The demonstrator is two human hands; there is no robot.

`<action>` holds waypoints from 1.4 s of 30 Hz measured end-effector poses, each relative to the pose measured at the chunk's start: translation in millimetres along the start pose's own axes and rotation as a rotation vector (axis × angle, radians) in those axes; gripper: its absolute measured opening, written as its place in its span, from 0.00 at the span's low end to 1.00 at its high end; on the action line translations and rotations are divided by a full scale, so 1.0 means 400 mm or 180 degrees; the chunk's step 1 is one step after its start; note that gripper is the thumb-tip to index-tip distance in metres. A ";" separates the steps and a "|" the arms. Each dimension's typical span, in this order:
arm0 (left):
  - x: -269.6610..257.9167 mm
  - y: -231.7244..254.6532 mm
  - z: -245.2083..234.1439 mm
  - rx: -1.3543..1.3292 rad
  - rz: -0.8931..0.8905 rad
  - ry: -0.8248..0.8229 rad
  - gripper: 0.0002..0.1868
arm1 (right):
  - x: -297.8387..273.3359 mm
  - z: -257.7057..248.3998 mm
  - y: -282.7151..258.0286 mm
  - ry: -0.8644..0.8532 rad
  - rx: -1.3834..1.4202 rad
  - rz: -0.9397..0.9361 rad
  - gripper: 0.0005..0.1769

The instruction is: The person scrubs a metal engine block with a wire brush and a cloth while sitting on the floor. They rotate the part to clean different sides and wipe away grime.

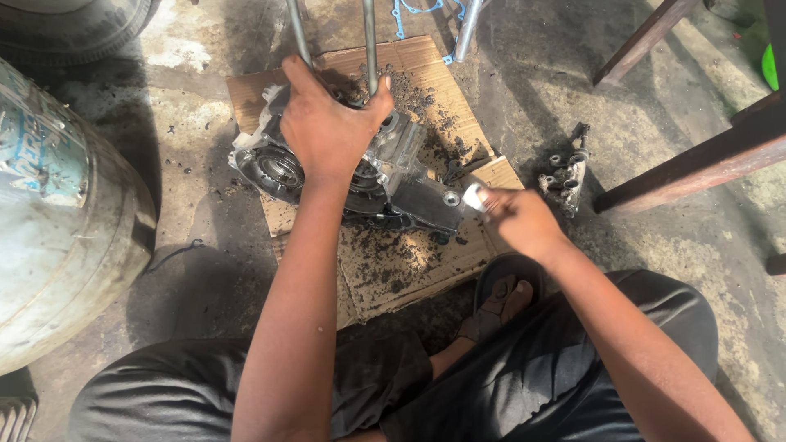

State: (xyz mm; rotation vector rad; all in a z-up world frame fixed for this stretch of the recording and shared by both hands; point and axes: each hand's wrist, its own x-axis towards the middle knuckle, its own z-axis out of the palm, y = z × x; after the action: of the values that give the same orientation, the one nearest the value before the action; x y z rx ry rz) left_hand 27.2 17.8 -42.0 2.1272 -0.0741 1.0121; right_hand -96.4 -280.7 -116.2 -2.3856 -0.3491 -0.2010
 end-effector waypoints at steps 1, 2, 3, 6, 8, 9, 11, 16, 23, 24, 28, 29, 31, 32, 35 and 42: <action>0.001 -0.001 0.003 -0.0023 -0.0032 -0.0025 0.46 | 0.004 -0.002 0.029 0.0253 0.0370 0.0480 0.24; 0.001 -0.002 0.006 -0.0046 -0.0064 -0.0050 0.47 | 0.016 -0.007 0.054 0.0502 0.0741 0.0962 0.27; 0.001 -0.006 0.007 -0.0038 0.0017 0.0026 0.47 | 0.021 -0.005 0.067 0.0741 0.1117 0.1449 0.31; -0.010 -0.013 0.008 -0.0014 0.0121 0.0112 0.47 | -0.009 0.026 0.045 0.0486 0.0518 0.0346 0.34; -0.001 -0.006 0.007 -0.0020 0.0063 0.0018 0.47 | -0.012 0.033 0.006 -0.0484 -0.0426 0.1419 0.33; 0.001 0.000 0.002 -0.0024 -0.0006 -0.0002 0.47 | -0.006 0.040 -0.008 -0.0965 -0.0886 0.1929 0.34; -0.006 0.013 -0.010 -0.0017 -0.0146 -0.0031 0.49 | 0.005 0.020 0.006 -0.0077 0.0261 0.1505 0.29; 0.000 0.004 -0.014 -0.0022 0.0051 0.0086 0.49 | 0.035 0.008 0.105 0.0908 0.1383 0.0966 0.20; -0.005 0.009 -0.012 -0.0010 -0.0048 0.0077 0.47 | 0.015 0.013 0.180 0.0455 0.0640 0.0170 0.10; -0.003 0.008 -0.015 -0.0034 -0.0079 0.0008 0.48 | 0.030 0.001 0.197 0.0703 0.1022 0.0432 0.08; -0.016 0.005 -0.026 0.0083 -0.0213 -0.0119 0.49 | -0.024 0.083 0.136 0.0138 0.0598 0.1026 0.14; -0.011 0.015 -0.014 0.0115 -0.0237 -0.0077 0.48 | -0.043 0.101 0.115 -0.0354 -0.0041 0.1016 0.13; -0.002 0.007 -0.010 -0.0145 -0.0182 -0.0205 0.45 | -0.012 0.063 0.139 0.0151 0.0577 0.0488 0.13; -0.007 0.001 -0.009 -0.0265 -0.0170 -0.0276 0.43 | -0.002 0.043 0.163 0.0382 0.0885 0.0225 0.16; -0.004 -0.005 -0.007 -0.0081 0.0069 0.0023 0.44 | 0.033 0.015 0.210 0.0602 0.1284 0.0620 0.25; -0.008 0.007 -0.005 -0.0232 -0.0050 -0.0080 0.44 | 0.025 0.032 0.143 0.0325 0.1220 0.0612 0.21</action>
State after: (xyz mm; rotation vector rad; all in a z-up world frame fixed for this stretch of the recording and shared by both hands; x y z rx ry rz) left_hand 22.6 16.2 -41.7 2.0714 -0.1048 0.9595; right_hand -68.9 -310.9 -159.2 -2.0060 -0.0969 -0.1508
